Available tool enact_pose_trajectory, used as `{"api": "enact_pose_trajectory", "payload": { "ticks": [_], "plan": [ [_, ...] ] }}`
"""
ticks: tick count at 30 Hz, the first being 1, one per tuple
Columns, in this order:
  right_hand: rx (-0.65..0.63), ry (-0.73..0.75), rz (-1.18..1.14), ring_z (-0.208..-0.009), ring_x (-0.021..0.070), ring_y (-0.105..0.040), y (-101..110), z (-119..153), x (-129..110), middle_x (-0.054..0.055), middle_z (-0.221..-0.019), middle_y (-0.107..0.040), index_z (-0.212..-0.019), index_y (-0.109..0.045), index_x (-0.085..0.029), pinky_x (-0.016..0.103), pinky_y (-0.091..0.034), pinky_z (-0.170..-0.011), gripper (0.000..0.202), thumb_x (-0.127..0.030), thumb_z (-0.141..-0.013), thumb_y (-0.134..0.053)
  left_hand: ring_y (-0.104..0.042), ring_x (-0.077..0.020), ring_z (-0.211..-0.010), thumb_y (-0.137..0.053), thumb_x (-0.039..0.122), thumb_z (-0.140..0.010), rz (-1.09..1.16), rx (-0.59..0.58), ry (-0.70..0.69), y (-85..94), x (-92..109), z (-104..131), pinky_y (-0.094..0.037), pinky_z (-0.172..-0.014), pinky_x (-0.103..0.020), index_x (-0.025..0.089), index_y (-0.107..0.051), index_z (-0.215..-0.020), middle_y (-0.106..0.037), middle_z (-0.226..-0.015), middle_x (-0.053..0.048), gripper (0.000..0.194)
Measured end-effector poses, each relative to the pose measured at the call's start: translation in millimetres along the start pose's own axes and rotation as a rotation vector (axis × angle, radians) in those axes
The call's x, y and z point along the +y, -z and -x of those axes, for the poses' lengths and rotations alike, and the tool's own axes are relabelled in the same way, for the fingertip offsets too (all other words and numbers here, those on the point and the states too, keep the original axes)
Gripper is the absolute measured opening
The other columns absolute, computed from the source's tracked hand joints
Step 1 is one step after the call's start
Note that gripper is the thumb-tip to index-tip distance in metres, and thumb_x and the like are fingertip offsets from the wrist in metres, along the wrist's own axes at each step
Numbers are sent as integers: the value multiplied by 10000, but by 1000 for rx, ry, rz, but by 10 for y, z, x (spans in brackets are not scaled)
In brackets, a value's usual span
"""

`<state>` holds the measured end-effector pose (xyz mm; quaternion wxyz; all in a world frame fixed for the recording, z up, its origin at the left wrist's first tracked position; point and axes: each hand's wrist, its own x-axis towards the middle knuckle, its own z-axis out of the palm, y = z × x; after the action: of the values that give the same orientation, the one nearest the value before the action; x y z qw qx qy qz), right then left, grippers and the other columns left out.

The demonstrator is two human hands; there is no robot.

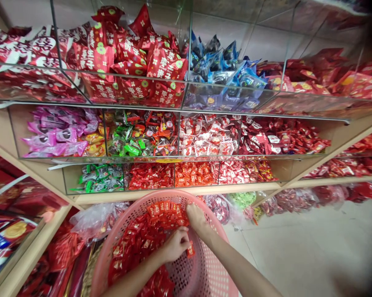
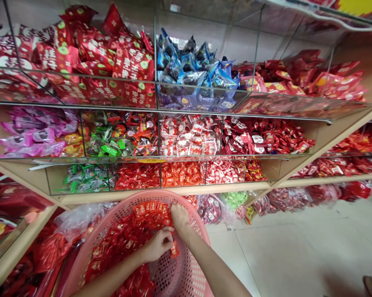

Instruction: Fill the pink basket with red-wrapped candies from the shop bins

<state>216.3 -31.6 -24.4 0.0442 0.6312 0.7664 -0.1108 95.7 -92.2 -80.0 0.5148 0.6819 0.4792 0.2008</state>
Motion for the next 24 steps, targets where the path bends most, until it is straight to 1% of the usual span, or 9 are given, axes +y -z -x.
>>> {"api": "enact_pose_trajectory", "payload": {
  "ticks": [2, 4, 5, 7, 9, 11, 13, 19, 24],
  "plan": [
    [-8, -67, 6, -856, 179, -615, -20, 64, 32, 113, -870, -636, -960, -573, -143, 254, -455, -738, 235, -54, -838, -393, -491, -201, -1143, -571, 235, -706, 12, -1, -4, 4, -6, -3, -357, -937, -279, 184, -575, -608, -626, -1061, -70, 111],
    [-19, -128, -28, -845, 179, -612, -40, 120, 85, 105, -846, -636, -915, -590, -149, 247, -447, -729, 207, -77, -835, -413, -477, -198, -1158, -571, 219, -698, 25, -2, -7, -2, -20, -14, -348, -953, -286, 185, -580, -620, -607, -1104, -66, 85],
    [-42, -158, -86, -819, 177, -614, -53, 140, 113, 98, -811, -640, -878, -602, -151, 240, -444, -709, 184, -94, -829, -435, -467, -196, -1169, -571, 210, -694, 32, -1, -10, -8, -27, -24, -343, -962, -289, 185, -581, -625, -597, -1121, -63, 74],
    [-115, -205, -247, -719, 164, -614, -87, 161, 161, 77, -696, -642, -778, -625, -157, 223, -434, -636, 151, -136, -816, -481, -472, -190, -1153, -566, 192, -695, 43, 0, -30, -23, -31, -51, -348, -953, -289, 183, -578, -617, -596, -1089, -56, 80],
    [-183, -231, -384, -599, 141, -592, -129, 155, 188, 52, -571, -622, -679, -630, -158, 205, -411, -555, 176, -174, -806, -510, -519, -173, -1060, -557, 171, -700, 53, -5, -72, -35, -20, -83, -375, -906, -279, 176, -566, -600, -601, -1006, -46, 101],
    [-201, -229, -445, -515, 116, -559, -174, 130, 198, 34, -503, -603, -624, -627, -151, 191, -383, -503, 216, -192, -803, -512, -547, -145, -943, -548, 146, -702, 63, -6, -118, -43, -5, -112, -394, -851, -263, 167, -547, -581, -592, -933, -32, 123],
    [-192, -220, -474, -471, 96, -532, -217, 99, 199, 28, -490, -603, -605, -622, -140, 181, -360, -474, 236, -184, -801, -499, -545, -126, -879, -544, 122, -697, 77, -3, -144, -48, 1, -130, -399, -818, -252, 161, -526, -564, -579, -892, -22, 140],
    [-188, -215, -525, -430, 80, -496, -320, 58, 233, 26, -457, -589, -555, -582, -122, 165, -317, -428, 246, -166, -780, -491, -534, -118, -859, -541, 103, -698, 113, 10, -177, -59, -19, -121, -394, -797, -246, 156, -508, -565, -562, -863, -15, 147],
    [-177, -200, -541, -428, 75, -500, -351, 84, 261, 31, -469, -592, -518, -550, -129, 163, -310, -429, 281, -170, -788, -480, -532, -117, -851, -543, 109, -698, 101, 14, -170, -54, 6, -113, -392, -790, -242, 157, -519, -568, -566, -850, -13, 141]
  ]
}}
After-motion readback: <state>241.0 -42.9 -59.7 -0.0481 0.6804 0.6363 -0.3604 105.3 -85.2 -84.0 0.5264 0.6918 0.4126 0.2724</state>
